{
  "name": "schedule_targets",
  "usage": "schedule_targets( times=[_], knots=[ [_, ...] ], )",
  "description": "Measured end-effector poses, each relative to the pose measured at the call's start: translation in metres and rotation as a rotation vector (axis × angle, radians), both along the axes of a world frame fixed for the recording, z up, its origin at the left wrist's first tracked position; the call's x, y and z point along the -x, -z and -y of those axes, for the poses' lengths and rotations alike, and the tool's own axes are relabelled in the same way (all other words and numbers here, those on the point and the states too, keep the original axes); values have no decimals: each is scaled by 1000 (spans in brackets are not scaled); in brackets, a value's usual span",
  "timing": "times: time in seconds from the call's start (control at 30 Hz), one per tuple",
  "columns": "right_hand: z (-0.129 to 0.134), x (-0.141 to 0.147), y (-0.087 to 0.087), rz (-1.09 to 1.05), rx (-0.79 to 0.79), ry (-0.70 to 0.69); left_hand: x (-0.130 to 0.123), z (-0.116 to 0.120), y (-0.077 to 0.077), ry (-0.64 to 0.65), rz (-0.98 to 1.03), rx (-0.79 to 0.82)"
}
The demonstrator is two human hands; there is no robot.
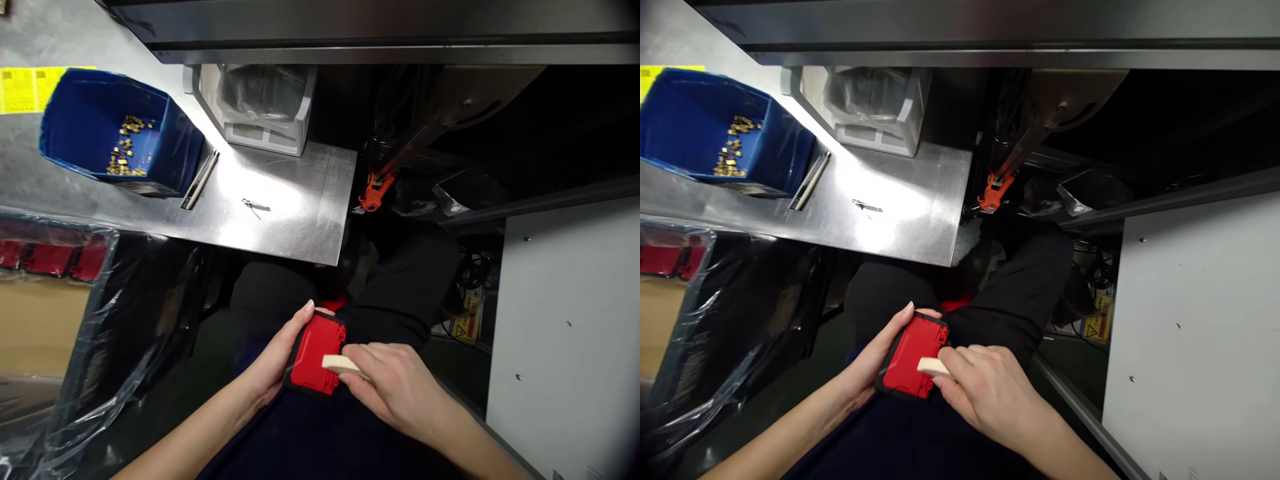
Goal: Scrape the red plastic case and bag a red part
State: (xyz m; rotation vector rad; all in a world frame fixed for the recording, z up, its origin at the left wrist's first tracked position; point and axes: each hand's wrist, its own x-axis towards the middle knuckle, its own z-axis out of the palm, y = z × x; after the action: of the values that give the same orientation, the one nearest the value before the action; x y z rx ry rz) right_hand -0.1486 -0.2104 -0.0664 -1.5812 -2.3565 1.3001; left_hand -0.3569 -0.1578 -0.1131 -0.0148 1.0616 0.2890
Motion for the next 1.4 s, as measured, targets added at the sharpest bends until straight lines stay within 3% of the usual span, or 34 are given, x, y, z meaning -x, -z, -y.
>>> schedule_targets(
  times=[0.1, 0.3, 0.5, 1.03, 1.4],
  knots=[
    [4, -4, -4, 10, 41, -42, -2, 2, -2, 3, -18, -13],
    [1, 2, -2, 129, -119, -106, -3, 6, -1, 34, -20, -36],
    [-5, 6, -8, 114, 20, -140, -2, 13, 0, 21, -49, 20],
    [-19, 11, 1, 165, 57, -103, 3, 12, 6, 9, -49, 122],
    [-18, 13, 1, 134, 154, -96, 1, 10, 6, -19, -61, 90]
  ],
)
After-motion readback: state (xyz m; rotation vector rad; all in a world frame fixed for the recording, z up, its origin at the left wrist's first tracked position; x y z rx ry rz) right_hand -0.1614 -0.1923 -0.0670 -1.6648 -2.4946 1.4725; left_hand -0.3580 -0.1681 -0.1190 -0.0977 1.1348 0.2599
